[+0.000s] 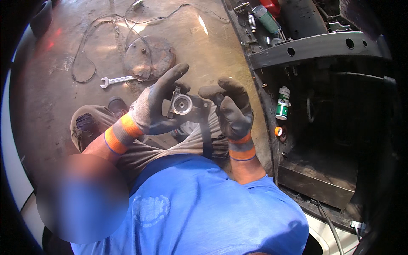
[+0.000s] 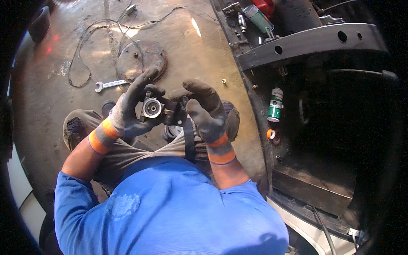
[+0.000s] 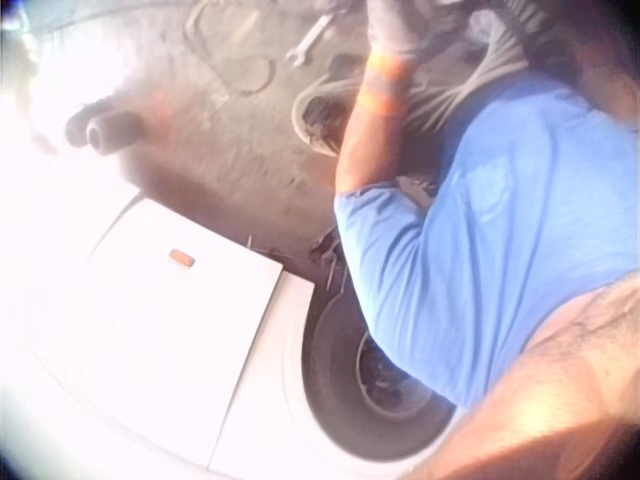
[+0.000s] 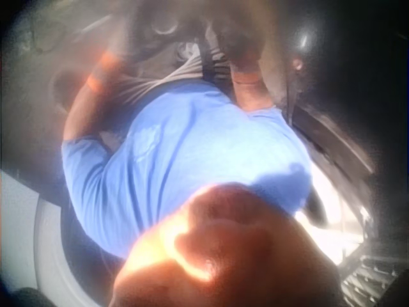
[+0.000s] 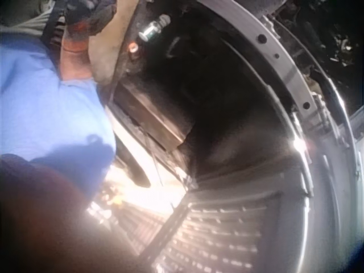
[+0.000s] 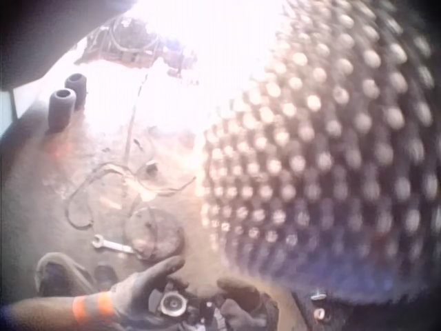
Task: The person sits on the workshop floor and assembles a mechanical component, likely a brake master cylinder. They insert a cylindrical part into a metal housing, attach a mounting bracket, and then connect a larger metal body to the assembly. The person rotates the assembled unit to inspect the connections.
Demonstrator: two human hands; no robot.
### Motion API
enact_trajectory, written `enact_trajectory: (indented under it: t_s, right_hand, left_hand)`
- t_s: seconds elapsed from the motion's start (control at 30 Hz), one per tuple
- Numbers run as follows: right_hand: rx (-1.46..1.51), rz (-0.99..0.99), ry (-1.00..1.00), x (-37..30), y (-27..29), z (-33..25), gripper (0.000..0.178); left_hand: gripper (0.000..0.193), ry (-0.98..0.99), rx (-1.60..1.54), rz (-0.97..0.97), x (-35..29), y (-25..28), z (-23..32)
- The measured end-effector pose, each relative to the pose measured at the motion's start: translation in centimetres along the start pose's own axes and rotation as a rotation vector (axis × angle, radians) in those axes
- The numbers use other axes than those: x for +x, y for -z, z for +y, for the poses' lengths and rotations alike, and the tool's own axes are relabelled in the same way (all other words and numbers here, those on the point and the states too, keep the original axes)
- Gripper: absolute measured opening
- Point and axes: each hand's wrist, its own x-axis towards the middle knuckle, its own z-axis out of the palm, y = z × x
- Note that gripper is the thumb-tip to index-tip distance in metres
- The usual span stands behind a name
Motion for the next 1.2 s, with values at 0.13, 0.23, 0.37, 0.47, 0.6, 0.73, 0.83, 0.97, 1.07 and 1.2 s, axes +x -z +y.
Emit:
enact_trajectory:
  t_s: [0.13, 0.23, 0.37, 0.47, 0.6, 0.73, 0.83, 0.97, 1.07, 1.2]
  right_hand:
    - [0.051, -0.070, 0.047, -0.2, -0.5, -0.2, 0.040]
    - [0.043, -0.100, 0.074, -0.1, -0.9, 0.0, 0.039]
    - [0.037, -0.130, 0.070, 0.0, -1.4, 0.2, 0.040]
    - [0.023, -0.150, 0.072, 0.1, -1.2, 0.5, 0.040]
    - [0.029, -0.134, 0.054, 0.0, -1.4, 0.5, 0.041]
    - [0.004, -0.144, 0.052, -0.2, -1.5, 0.5, 0.041]
    - [0.012, -0.138, 0.045, -0.2, -1.5, 0.5, 0.041]
    - [0.029, -0.100, -0.003, -0.5, -1.8, 0.3, 0.040]
    - [0.012, -0.093, 0.010, -0.5, -1.9, 0.4, 0.039]
    - [0.061, -0.096, -0.009, -0.5, -2.1, 0.4, 0.038]
  left_hand:
    - [0.095, -0.079, 0.026, 0.069, -0.1, -0.4, 0.6]
    - [0.092, -0.108, 0.087, 0.063, 0.0, -0.1, 0.9]
    - [0.091, -0.178, 0.131, 0.068, 0.0, 0.3, 0.9]
    - [0.090, -0.156, 0.140, 0.073, -0.1, 0.2, 0.9]
    - [0.091, -0.160, 0.020, 0.093, -0.3, -0.2, 0.8]
    - [0.094, -0.186, -0.008, 0.092, -0.2, -0.3, 0.5]
    - [0.095, -0.195, -0.014, 0.069, -0.1, -0.2, 0.5]
    - [0.094, -0.204, -0.018, 0.069, -0.2, -0.1, 0.3]
    - [0.092, -0.151, -0.034, 0.053, -0.3, 0.0, 0.8]
    - [0.086, -0.110, 0.132, 0.020, -0.3, 0.5, 1.4]
